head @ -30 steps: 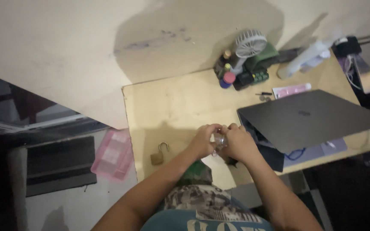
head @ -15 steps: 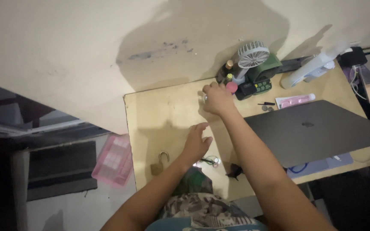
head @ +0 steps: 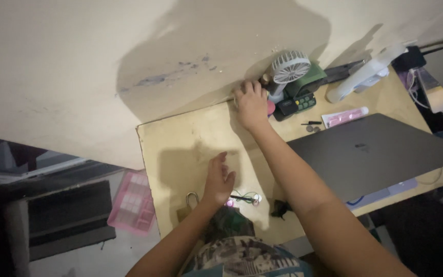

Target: Cleaning and organizing various items on a desk surface using a cloth.

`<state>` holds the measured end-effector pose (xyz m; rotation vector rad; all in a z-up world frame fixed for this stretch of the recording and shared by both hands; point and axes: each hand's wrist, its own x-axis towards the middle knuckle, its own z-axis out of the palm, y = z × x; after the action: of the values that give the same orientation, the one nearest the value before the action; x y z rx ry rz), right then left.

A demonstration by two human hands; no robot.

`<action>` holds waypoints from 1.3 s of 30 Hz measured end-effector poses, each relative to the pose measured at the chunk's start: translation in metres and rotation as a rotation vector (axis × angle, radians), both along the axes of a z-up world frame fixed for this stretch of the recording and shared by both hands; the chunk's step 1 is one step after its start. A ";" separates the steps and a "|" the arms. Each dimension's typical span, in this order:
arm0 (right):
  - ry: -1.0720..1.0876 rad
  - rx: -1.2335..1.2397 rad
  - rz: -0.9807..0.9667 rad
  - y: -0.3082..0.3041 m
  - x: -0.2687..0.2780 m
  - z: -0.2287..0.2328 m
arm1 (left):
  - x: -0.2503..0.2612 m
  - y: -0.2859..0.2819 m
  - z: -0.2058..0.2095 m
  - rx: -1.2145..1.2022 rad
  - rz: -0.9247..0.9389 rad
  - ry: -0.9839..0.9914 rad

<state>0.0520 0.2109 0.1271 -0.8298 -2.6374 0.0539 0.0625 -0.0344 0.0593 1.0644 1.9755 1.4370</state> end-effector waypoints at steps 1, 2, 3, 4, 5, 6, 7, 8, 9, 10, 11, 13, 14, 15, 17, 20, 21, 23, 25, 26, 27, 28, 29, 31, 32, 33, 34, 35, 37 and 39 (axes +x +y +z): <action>-0.002 -0.008 0.000 0.000 -0.001 -0.004 | 0.000 0.001 -0.001 -0.008 0.000 -0.002; 0.021 0.032 -0.016 0.000 -0.002 -0.008 | 0.000 0.001 -0.001 -0.015 -0.003 -0.011; 0.040 0.069 -0.031 -0.002 -0.001 -0.013 | 0.002 -0.001 -0.003 -0.025 -0.006 -0.025; 0.034 0.059 -0.029 -0.001 -0.002 -0.018 | 0.001 -0.001 -0.004 -0.035 -0.004 -0.030; 0.056 0.114 -0.050 -0.001 -0.001 -0.023 | 0.003 -0.003 -0.005 0.003 0.000 -0.025; 0.078 0.170 -0.071 -0.001 0.001 -0.029 | 0.005 -0.005 -0.006 0.040 0.003 -0.020; 0.071 0.157 -0.066 -0.005 0.004 -0.028 | 0.007 -0.008 -0.004 0.028 0.008 -0.027; 0.130 0.160 -0.056 -0.008 0.007 -0.027 | 0.010 -0.011 -0.003 0.035 0.007 0.001; 0.195 0.169 -0.049 -0.007 0.007 -0.024 | 0.009 -0.009 -0.001 0.049 0.004 0.035; 0.193 0.164 -0.046 -0.009 0.011 -0.024 | 0.012 -0.012 0.005 0.044 0.006 0.033; 0.190 0.120 -0.041 -0.009 0.014 -0.022 | 0.014 -0.013 0.010 -0.009 0.009 -0.019; 0.188 0.077 -0.034 -0.008 0.019 -0.019 | 0.018 -0.014 0.009 -0.061 0.011 -0.070; 0.151 0.077 -0.039 -0.008 0.020 -0.017 | 0.019 -0.014 0.003 0.009 0.003 -0.008; 0.112 0.073 -0.044 -0.010 0.022 -0.017 | 0.021 -0.017 -0.003 0.076 -0.004 0.053; 0.136 0.096 -0.026 -0.013 0.026 -0.011 | 0.023 -0.016 -0.007 0.094 -0.003 0.043; 0.205 0.054 0.029 -0.031 0.045 0.000 | 0.023 -0.024 -0.001 0.063 -0.029 0.090; 0.262 0.007 0.066 -0.035 0.051 0.006 | 0.019 -0.024 0.003 0.033 -0.056 0.160; 0.268 -0.174 0.088 -0.048 0.073 0.024 | 0.017 -0.028 0.016 -0.071 -0.150 0.181; 0.274 -0.353 0.107 -0.065 0.096 0.040 | 0.018 -0.032 0.014 -0.173 -0.246 0.202; 0.244 -0.528 0.092 -0.075 0.107 0.048 | 0.020 -0.034 0.006 -0.101 -0.296 0.289; 0.214 -0.698 0.074 -0.083 0.120 0.056 | 0.023 -0.034 -0.002 -0.024 -0.349 0.376; 0.210 -0.704 0.067 -0.090 0.131 0.056 | 0.025 -0.035 -0.003 -0.028 -0.355 0.370; 0.181 -0.773 0.034 -0.096 0.142 0.055 | 0.027 -0.035 -0.003 -0.023 -0.369 0.477; 0.152 -0.847 -0.008 -0.109 0.165 0.059 | 0.031 -0.035 -0.001 -0.019 -0.392 0.580; 0.119 -0.857 -0.028 -0.116 0.177 0.063 | 0.033 -0.035 0.003 -0.026 -0.388 0.596; 0.087 -0.864 -0.047 -0.122 0.188 0.068 | 0.034 -0.034 0.007 -0.031 -0.383 0.615; 0.088 -0.866 -0.055 -0.128 0.201 0.071 | 0.035 -0.033 0.006 -0.031 -0.391 0.612; 0.037 -0.836 -0.073 -0.134 0.212 0.073 | 0.035 -0.033 0.004 -0.044 -0.402 0.610; -0.011 -0.805 -0.093 -0.144 0.233 0.071 | 0.038 -0.034 0.006 -0.056 -0.416 0.610; -0.156 -0.728 -0.125 -0.151 0.251 0.063 | 0.042 -0.035 0.014 -0.049 -0.377 0.591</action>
<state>0.3030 0.0598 0.1900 -1.2551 -2.7052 0.9966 0.1048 -0.0690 0.0731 1.8808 2.0039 0.9315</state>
